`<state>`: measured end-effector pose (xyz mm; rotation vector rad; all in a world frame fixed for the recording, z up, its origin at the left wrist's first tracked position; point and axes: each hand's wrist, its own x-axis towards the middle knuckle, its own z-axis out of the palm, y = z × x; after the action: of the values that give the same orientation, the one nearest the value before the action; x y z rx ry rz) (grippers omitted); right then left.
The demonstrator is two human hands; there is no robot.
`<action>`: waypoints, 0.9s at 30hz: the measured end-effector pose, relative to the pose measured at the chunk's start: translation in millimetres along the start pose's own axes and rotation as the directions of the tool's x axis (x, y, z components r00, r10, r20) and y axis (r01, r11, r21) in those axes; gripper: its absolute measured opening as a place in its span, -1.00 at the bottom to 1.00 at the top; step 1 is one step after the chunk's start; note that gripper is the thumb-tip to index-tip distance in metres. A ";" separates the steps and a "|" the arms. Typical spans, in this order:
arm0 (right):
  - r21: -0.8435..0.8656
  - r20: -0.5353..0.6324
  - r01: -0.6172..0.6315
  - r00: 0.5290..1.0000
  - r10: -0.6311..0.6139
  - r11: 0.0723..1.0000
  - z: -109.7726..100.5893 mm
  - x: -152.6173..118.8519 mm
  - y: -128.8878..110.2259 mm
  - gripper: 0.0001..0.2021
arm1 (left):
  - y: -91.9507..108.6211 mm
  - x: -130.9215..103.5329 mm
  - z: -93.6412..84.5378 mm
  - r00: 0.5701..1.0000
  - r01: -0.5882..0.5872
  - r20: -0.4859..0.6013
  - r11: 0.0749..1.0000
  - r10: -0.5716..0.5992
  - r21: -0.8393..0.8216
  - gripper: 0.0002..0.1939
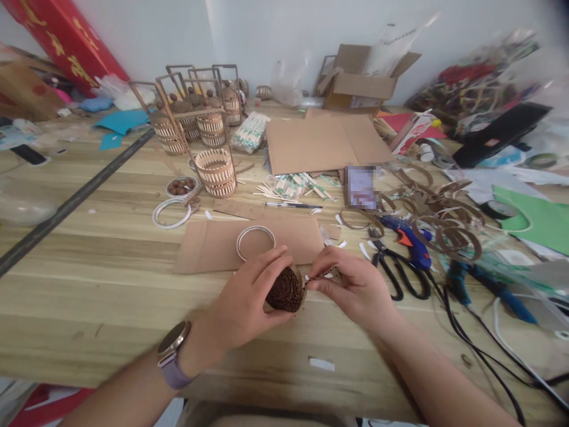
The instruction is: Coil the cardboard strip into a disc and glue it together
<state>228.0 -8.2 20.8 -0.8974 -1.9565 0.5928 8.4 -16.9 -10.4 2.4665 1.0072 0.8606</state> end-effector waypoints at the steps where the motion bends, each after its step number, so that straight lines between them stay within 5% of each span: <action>1: 0.008 0.003 -0.006 1.000 0.006 1.000 0.8 0.0 0.1 -0.87 | 0.4 -0.1 0.0 1.000 -0.019 -0.004 1.000 0.019 0.016 -0.19; 10: 0.090 0.061 -0.166 0.985 0.161 0.982 6.5 -2.9 1.9 -0.84 | 5.0 1.4 -4.0 0.988 -0.152 0.007 0.967 0.154 0.204 -0.39; 16: 0.084 0.156 -0.435 0.895 0.419 0.897 11.3 -0.8 4.0 -0.78 | -0.3 2.9 -4.2 0.960 -0.261 0.015 0.874 0.280 0.410 -0.52; 21: 0.030 0.168 -0.474 0.870 0.463 0.880 13.9 -0.3 -3.3 -0.80 | -3.7 1.9 -1.9 0.977 -0.195 0.003 0.883 0.215 0.427 -0.37; 27: 0.123 0.037 -0.545 0.838 0.545 0.830 31.7 -7.5 -7.5 -0.86 | 0.3 1.3 7.9 0.985 0.057 -0.171 0.961 -0.010 0.269 -0.08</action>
<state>200.6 -20.5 6.3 -1.3856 -1.6249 1.0336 14.3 -16.7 -15.7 2.6270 1.3018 0.9908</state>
